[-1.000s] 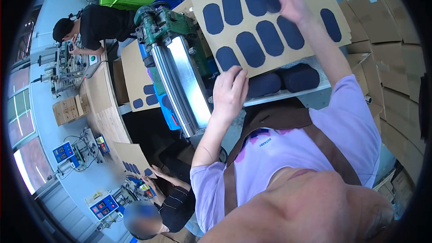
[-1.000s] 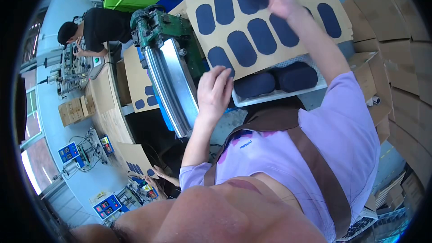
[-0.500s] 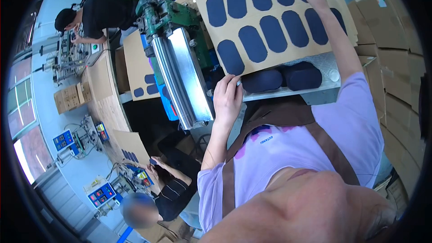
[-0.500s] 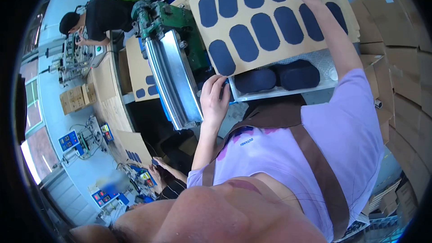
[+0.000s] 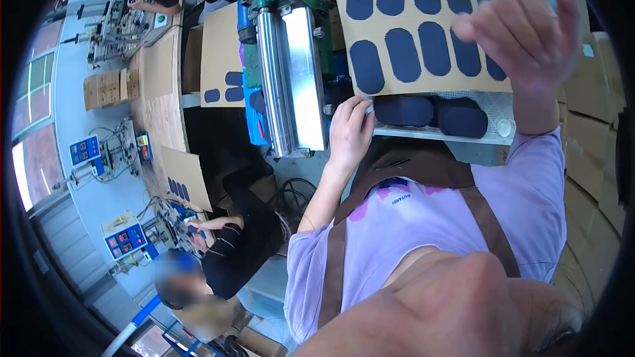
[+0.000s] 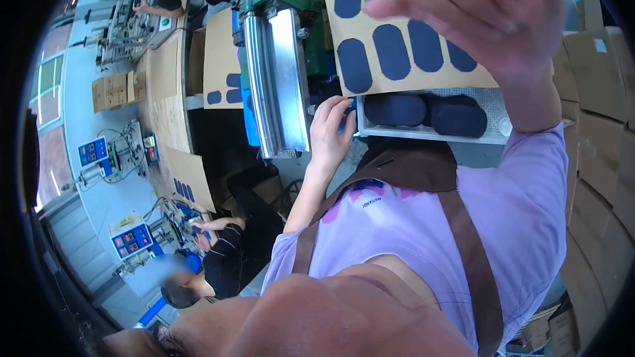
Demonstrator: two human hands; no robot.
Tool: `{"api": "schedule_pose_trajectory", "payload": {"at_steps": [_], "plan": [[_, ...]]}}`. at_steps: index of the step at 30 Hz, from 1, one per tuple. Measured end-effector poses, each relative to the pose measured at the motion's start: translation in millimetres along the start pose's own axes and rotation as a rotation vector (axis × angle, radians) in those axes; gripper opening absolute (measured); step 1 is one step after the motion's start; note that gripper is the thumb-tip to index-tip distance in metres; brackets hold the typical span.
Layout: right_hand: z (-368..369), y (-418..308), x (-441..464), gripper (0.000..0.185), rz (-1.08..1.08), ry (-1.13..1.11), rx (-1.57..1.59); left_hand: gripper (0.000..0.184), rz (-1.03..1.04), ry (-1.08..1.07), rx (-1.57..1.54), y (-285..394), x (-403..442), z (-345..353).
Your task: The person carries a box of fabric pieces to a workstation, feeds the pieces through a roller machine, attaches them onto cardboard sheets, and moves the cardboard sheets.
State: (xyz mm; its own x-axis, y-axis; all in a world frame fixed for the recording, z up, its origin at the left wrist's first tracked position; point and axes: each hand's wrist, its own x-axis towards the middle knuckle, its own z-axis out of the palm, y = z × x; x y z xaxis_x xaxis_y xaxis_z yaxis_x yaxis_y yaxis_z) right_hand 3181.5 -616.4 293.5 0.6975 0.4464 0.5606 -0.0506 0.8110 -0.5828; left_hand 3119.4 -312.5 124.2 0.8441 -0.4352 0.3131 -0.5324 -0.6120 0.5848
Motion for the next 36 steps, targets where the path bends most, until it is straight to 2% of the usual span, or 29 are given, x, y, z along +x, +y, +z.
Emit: {"api": "schedule_pose_trajectory", "payload": {"at_steps": [2,5,6,8,9,11,13,14,16,19,20,22,23,24,25,27,31,32,34,36], "plan": [[3,-5,0,0.050,0.103,-0.060,0.055,0.025,-0.019,0.014,0.005,-3,-5,-2],[16,-1,6,0.059,0.035,-0.180,0.138,0.024,-0.058,0.017,-0.006,-7,-13,-2],[14,-3,5,0.058,0.026,-0.221,0.128,0.024,-0.080,0.011,-0.019,-8,-16,-2],[15,-3,5,0.052,0.000,-0.156,0.025,0.024,-0.106,0.005,-0.034,-10,-19,-1],[20,-2,5,0.047,-0.018,-0.052,-0.067,0.023,-0.112,0.006,-0.037,-11,-20,0],[33,6,10,0.030,-0.055,0.092,-0.528,0.023,-0.114,0.012,-0.036,-11,-21,0],[48,25,26,0.012,-0.093,0.168,-1.264,0.023,-0.108,0.021,-0.031,-12,-20,1],[47,32,30,0.011,-0.114,0.051,-1.471,0.023,-0.105,0.018,-0.024,-12,-21,1],[43,45,34,0.026,-0.162,-0.203,-1.871,0.023,-0.103,0.013,-0.006,-14,-21,2],[48,41,39,0.035,-0.158,-0.333,-1.796,0.023,-0.099,0.000,0.006,-17,-22,1],[54,40,41,0.029,-0.184,-0.351,-1.794,0.025,-0.060,0.017,0.026,-18,-21,1],[70,31,43,0.029,-0.134,-0.420,-1.968,0.026,-0.128,0.024,-0.079,-17,-23,3],[84,31,43,0.029,-0.041,-0.309,-2.002,0.026,-0.160,0.028,-0.130,-16,-25,2],[99,30,42,0.030,0.053,-0.197,-2.033,0.028,-0.056,0.035,0.016,-9,-17,-8],[124,34,45,0.032,0.216,0.056,-1.988,0.028,-0.055,0.028,0.019,-12,-19,-6],[141,36,45,0.038,0.326,0.280,-1.915,0.029,-0.051,0.015,0.020,-17,-22,3],[141,35,43,0.039,0.126,0.107,-2.007,0.030,-0.055,0.024,0.007,-17,-25,5],[123,38,41,0.037,-0.002,-0.007,-2.053,0.031,-0.051,0.026,0.004,-16,-25,4],[110,33,46,0.031,-0.123,-0.326,-2.148,0.031,-0.044,0.029,-0.003,-12,-24,-2],[95,25,33,0.031,-0.132,-0.429,-2.104,0.032,-0.036,0.015,0.005,-15,-28,-1]]}}
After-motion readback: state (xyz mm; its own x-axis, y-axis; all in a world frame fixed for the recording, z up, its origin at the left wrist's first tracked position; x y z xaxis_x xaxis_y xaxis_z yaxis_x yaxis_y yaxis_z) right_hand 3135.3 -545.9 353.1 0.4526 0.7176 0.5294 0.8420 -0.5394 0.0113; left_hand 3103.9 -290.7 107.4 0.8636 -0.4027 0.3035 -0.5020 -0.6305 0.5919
